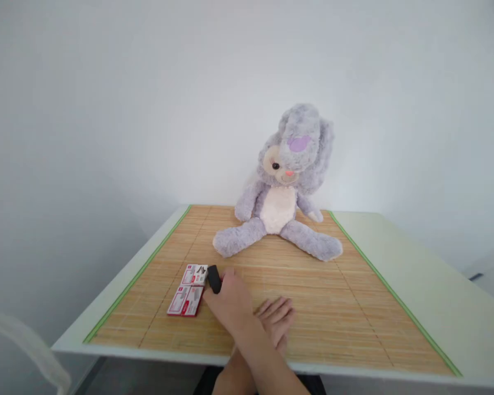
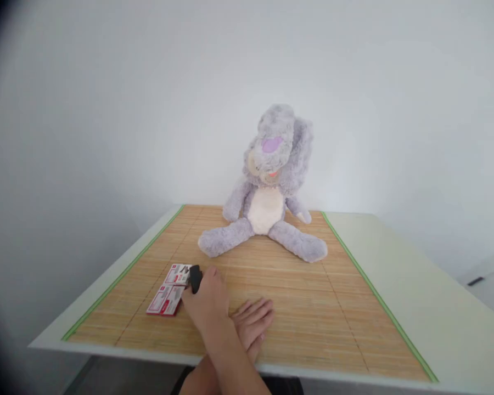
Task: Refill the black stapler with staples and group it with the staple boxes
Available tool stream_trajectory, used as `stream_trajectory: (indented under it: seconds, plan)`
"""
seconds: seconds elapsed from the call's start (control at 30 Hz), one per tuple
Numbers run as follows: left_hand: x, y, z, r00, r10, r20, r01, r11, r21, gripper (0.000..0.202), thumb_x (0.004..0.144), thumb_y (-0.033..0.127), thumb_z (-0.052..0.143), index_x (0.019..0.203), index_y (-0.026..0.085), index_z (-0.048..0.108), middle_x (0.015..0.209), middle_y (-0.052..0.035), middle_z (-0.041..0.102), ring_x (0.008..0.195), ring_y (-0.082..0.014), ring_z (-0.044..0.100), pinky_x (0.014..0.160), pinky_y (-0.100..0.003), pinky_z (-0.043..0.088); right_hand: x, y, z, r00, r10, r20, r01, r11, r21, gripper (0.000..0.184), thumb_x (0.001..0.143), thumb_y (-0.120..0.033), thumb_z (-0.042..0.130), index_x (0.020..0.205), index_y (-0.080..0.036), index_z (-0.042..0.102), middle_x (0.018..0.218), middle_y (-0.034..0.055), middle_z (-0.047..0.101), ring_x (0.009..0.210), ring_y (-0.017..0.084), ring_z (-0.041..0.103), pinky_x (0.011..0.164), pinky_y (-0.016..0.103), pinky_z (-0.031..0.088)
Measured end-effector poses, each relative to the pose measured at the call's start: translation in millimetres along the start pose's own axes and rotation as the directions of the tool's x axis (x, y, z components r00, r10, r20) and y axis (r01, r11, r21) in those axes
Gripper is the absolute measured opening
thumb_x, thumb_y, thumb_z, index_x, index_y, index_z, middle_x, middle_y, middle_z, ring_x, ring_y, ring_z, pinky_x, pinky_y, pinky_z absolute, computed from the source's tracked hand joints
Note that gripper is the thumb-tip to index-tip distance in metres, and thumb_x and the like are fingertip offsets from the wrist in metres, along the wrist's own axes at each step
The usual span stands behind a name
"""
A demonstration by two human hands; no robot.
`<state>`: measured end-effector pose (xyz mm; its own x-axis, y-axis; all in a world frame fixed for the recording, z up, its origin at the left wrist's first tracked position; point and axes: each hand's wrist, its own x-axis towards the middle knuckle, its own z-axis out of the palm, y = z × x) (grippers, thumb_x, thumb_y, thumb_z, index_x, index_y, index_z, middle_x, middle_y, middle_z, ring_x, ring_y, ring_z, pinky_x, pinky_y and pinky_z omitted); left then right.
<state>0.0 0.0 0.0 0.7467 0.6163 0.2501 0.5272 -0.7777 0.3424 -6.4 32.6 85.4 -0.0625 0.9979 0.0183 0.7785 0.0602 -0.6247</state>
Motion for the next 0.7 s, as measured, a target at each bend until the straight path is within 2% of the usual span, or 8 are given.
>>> stream_trajectory:
  seconds: [0.07, 0.13, 0.23, 0.33, 0.4, 0.47, 0.53, 0.7]
  plan:
    - [-0.9, 2.7, -5.3, 0.998, 0.054, 0.017, -0.054, 0.999, 0.003, 0.051, 0.097, 0.028, 0.05, 0.148, 0.033, 0.055, 0.151, 0.002, 0.057, 0.14, -0.0188, 0.056, 0.116, -0.038, 0.048, 5.5, 12.3, -15.5, 0.999, -0.035, -0.019, 0.034, 0.999, -0.025, 0.029, 0.089, -0.035, 0.061, 0.113, -0.017, 0.063, 0.112, 0.0142, 0.071, 0.102, 0.03, 0.068, 0.084, 0.038, 0.05]
    - [-6.3, 13.7, -17.5, 1.0, 0.026, -0.015, -0.027, 0.998, -0.05, 0.046, 0.097, 0.027, 0.05, 0.141, 0.033, 0.062, 0.144, 0.001, 0.065, 0.131, -0.02, 0.063, 0.108, -0.036, 0.053, 11.7, 29.8, -36.2, 0.996, -0.087, -0.018, 0.086, 0.995, -0.052, 0.023, 0.086, -0.032, 0.065, 0.105, -0.019, 0.067, 0.11, 0.0113, 0.072, 0.105, 0.028, 0.066, 0.088, 0.036, 0.048]
    - [-16.8, 34.1, -38.6, 0.977, -0.189, -0.1, 0.144, 0.926, -0.349, 0.033, 0.099, 0.024, 0.047, 0.114, 0.027, 0.076, 0.119, -0.0029, 0.077, 0.107, -0.0208, 0.072, 0.092, -0.033, 0.059, 17.3, 62.0, -72.1, 0.987, -0.162, 0.008, 0.162, 0.983, -0.092, 0.016, 0.083, -0.025, 0.068, 0.098, -0.021, 0.072, 0.104, 0.0069, 0.074, 0.103, 0.024, 0.065, 0.09, 0.032, 0.045]
    - [-22.5, 40.1, -47.8, 0.865, -0.435, -0.252, 0.269, 0.824, -0.5, 0.038, 0.103, 0.028, 0.04, 0.103, 0.024, 0.077, 0.105, -0.0064, 0.077, 0.099, -0.0214, 0.071, 0.09, -0.036, 0.059, 13.9, 93.6, -105.8, 0.975, -0.217, 0.039, 0.22, 0.967, -0.127, 0.02, 0.082, -0.021, 0.069, 0.101, -0.021, 0.074, 0.106, 0.0056, 0.075, 0.105, 0.023, 0.064, 0.092, 0.032, 0.044]
    - [-23.2, 35.5, -45.9, 0.744, -0.55, -0.38, 0.347, 0.804, -0.483, 0.038, 0.105, 0.033, 0.039, 0.105, 0.024, 0.076, 0.107, -0.008, 0.075, 0.105, -0.0237, 0.068, 0.093, -0.04, 0.058, 7.7, 110.8, -123.7, 0.968, -0.24, 0.067, 0.247, 0.958, -0.144, 0.023, 0.08, -0.019, 0.07, 0.102, -0.022, 0.075, 0.106, 0.0046, 0.075, 0.104, 0.022, 0.064, 0.092, 0.031, 0.043]
    - [-22.5, 30.0, -41.4, 0.669, -0.588, -0.455, 0.427, 0.805, -0.413, 0.037, 0.105, 0.035, 0.04, 0.111, 0.025, 0.075, 0.119, -0.0084, 0.072, 0.116, -0.0257, 0.063, 0.101, -0.045, 0.055, 0.8, 123.9, -136.6, 0.964, -0.25, 0.092, 0.262, 0.952, -0.158, 0.023, 0.08, -0.02, 0.071, 0.103, -0.022, 0.076, 0.104, 0.0039, 0.075, 0.103, 0.022, 0.064, 0.091, 0.031, 0.044]
    - [-21.3, 28.0, -37.0, 0.674, -0.57, -0.469, 0.489, 0.821, -0.295, 0.035, 0.103, 0.034, 0.043, 0.122, 0.027, 0.072, 0.133, -0.0065, 0.067, 0.127, -0.0268, 0.058, 0.109, -0.049, 0.051, -5.3, 132.4, -144.7, 0.961, -0.255, 0.11, 0.271, 0.948, -0.166, 0.022, 0.081, -0.021, 0.072, 0.103, -0.023, 0.076, 0.104, 0.0035, 0.075, 0.102, 0.022, 0.064, 0.09, 0.031, 0.044]
    - [-20.0, 35.3, -28.3, 0.779, -0.468, -0.416, 0.52, 0.854, 0.014, 0.042, 0.101, 0.033, 0.048, 0.14, 0.032, 0.063, 0.153, -0.0012, 0.055, 0.14, -0.0284, 0.049, 0.117, -0.054, 0.044, -12.3, 139.5, -151.4, 0.95, -0.281, 0.138, 0.301, 0.94, -0.16, 0.024, 0.082, -0.02, 0.071, 0.105, -0.025, 0.076, 0.102, 0.0016, 0.075, 0.1, 0.021, 0.064, 0.089, 0.031, 0.046]
